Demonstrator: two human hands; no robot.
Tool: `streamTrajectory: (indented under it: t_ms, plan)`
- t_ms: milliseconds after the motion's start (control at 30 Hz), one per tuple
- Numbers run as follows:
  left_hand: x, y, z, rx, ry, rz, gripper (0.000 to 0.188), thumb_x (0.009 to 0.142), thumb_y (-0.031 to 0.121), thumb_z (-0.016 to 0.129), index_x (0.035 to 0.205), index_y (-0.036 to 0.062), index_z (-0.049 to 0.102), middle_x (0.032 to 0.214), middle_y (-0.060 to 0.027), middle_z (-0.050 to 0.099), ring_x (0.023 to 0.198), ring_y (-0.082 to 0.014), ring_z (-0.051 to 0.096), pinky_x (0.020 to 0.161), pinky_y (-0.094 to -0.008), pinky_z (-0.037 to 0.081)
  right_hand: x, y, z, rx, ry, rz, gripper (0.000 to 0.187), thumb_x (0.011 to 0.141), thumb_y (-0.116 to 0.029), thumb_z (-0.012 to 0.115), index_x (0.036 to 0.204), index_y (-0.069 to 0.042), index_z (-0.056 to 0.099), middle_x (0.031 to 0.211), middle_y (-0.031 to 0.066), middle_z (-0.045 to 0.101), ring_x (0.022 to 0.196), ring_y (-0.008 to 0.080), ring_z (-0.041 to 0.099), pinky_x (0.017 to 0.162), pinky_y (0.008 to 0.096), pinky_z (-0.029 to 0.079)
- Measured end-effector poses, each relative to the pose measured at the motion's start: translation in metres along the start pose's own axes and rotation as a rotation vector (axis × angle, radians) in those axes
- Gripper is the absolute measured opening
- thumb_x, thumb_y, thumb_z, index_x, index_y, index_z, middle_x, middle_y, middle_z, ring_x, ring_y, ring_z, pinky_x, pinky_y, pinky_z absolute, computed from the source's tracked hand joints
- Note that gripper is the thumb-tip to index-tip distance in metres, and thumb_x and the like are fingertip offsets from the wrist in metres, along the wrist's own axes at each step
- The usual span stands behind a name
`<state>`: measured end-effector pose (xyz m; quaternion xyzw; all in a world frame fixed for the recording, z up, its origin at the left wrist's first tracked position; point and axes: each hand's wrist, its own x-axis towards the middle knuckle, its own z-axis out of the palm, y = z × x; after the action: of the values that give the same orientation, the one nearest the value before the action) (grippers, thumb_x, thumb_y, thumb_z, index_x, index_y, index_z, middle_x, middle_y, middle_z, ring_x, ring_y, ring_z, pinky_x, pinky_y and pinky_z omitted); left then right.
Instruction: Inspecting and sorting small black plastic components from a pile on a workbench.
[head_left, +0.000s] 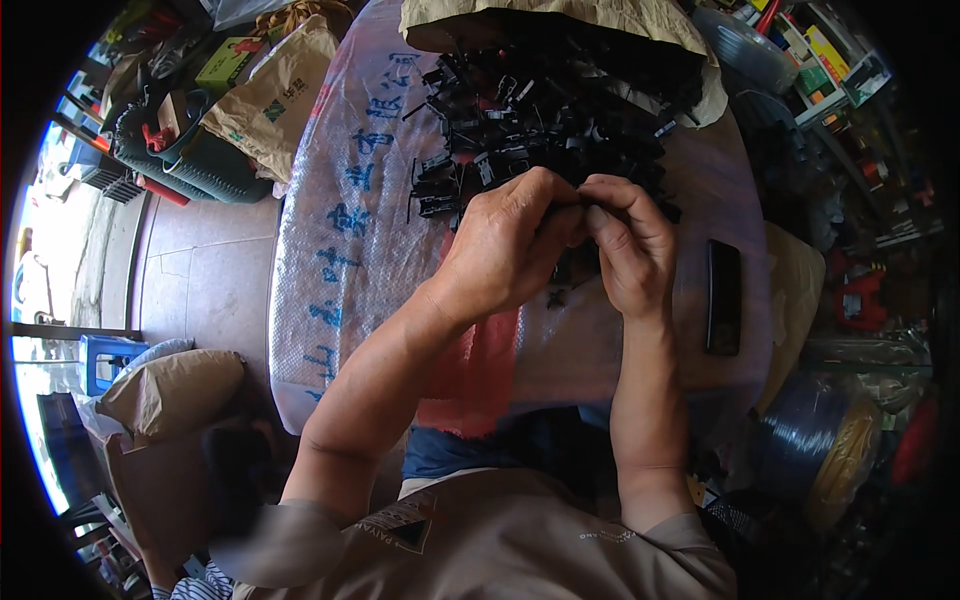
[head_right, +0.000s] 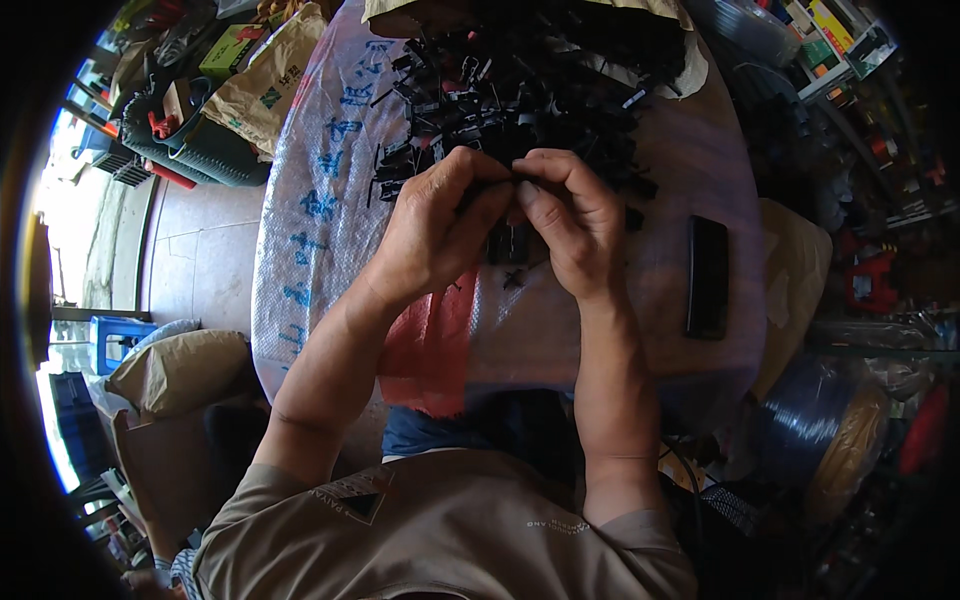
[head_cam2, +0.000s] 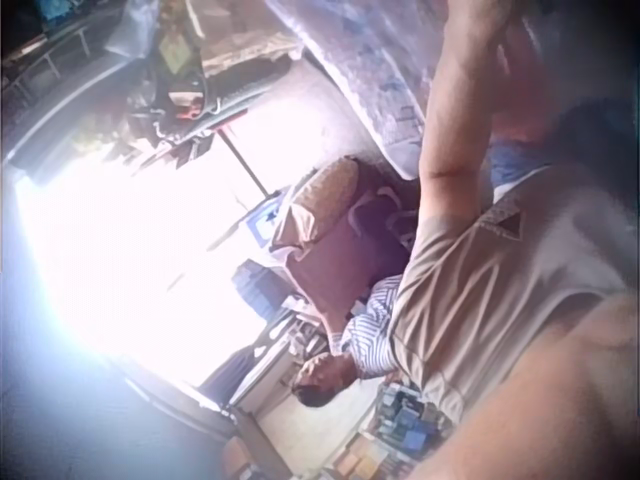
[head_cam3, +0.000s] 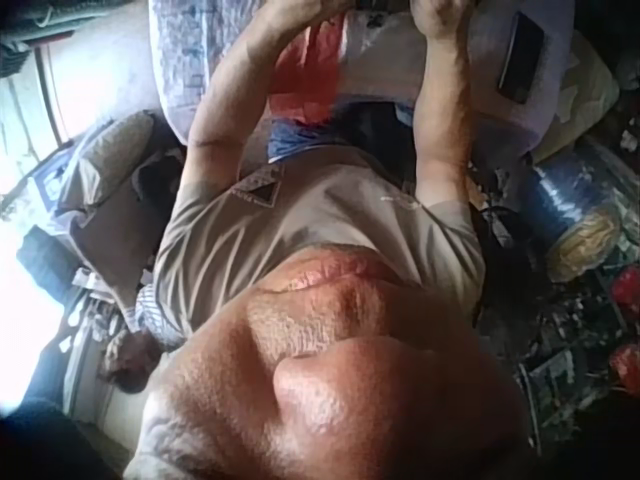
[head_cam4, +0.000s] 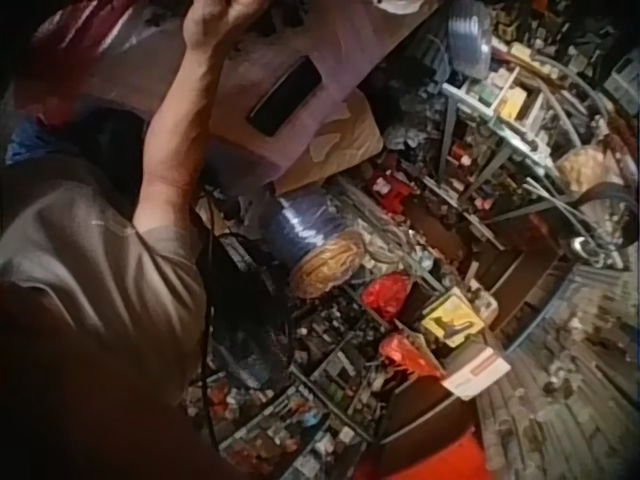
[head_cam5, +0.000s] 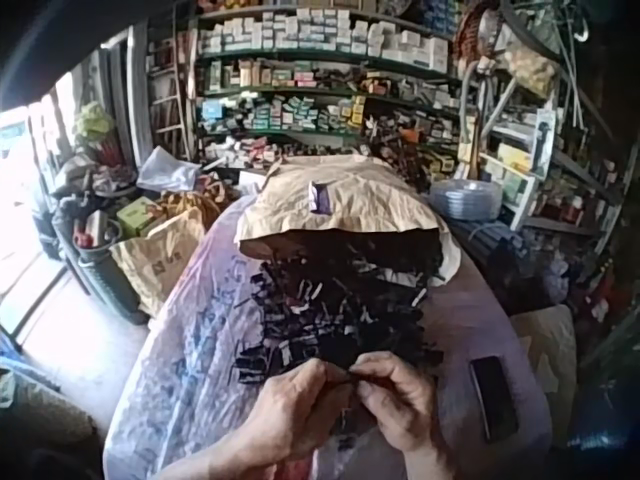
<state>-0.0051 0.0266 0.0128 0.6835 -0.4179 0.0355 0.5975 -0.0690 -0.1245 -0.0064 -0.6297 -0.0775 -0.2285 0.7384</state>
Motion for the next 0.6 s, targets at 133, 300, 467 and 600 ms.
streamTrajectory:
  t_ms: [133, 300, 467, 600]
  plan:
    - [-0.002, -0.001, 0.000, 0.056, -0.036, 0.048, 0.010, 0.085, 0.001, 0.059, 0.094, 0.0002, 0.055, 0.078, -0.0126, 0.061, 0.070, -0.0251, 0.064, 0.062, -0.0323, 0.049, 0.001, 0.001, -0.002, 0.015, -0.063, -0.070, 0.016, 0.089, 0.003, 0.053, 0.104, 0.004, 0.060, 0.103, 0.0061, 0.058, 0.074, 0.0066, 0.056, 0.066, 0.0220, 0.048]
    - [0.000, -0.004, 0.001, 0.192, -0.027, 0.182, 0.012, 0.085, 0.002, 0.060, 0.096, 0.0001, 0.055, 0.078, -0.0123, 0.060, 0.067, -0.0218, 0.062, 0.060, -0.0320, 0.048, 0.001, 0.003, -0.005, 0.026, -0.065, -0.039, 0.018, 0.087, 0.003, 0.053, 0.104, 0.003, 0.059, 0.100, 0.0053, 0.058, 0.073, 0.0057, 0.054, 0.066, 0.0213, 0.046]
    - [0.000, 0.004, -0.001, -0.424, -0.023, -0.340, 0.013, 0.091, 0.010, 0.060, 0.100, 0.0008, 0.057, 0.076, -0.0047, 0.059, 0.064, -0.0098, 0.053, 0.056, -0.0250, 0.044, 0.000, -0.010, -0.007, 0.023, -0.058, 0.099, 0.019, 0.090, -0.002, 0.058, 0.108, 0.000, 0.060, 0.091, 0.0024, 0.063, 0.075, 0.0048, 0.054, 0.069, 0.0194, 0.044]
    - [0.006, 0.007, -0.015, -0.689, -0.140, -0.543, 0.017, 0.096, 0.016, 0.056, 0.103, 0.0005, 0.058, 0.075, 0.0015, 0.055, 0.064, -0.0036, 0.046, 0.054, -0.0185, 0.038, 0.001, -0.013, -0.011, -0.073, -0.097, 0.135, 0.015, 0.090, -0.008, 0.063, 0.103, -0.001, 0.061, 0.081, 0.0015, 0.065, 0.065, 0.0035, 0.052, 0.059, 0.0181, 0.042]
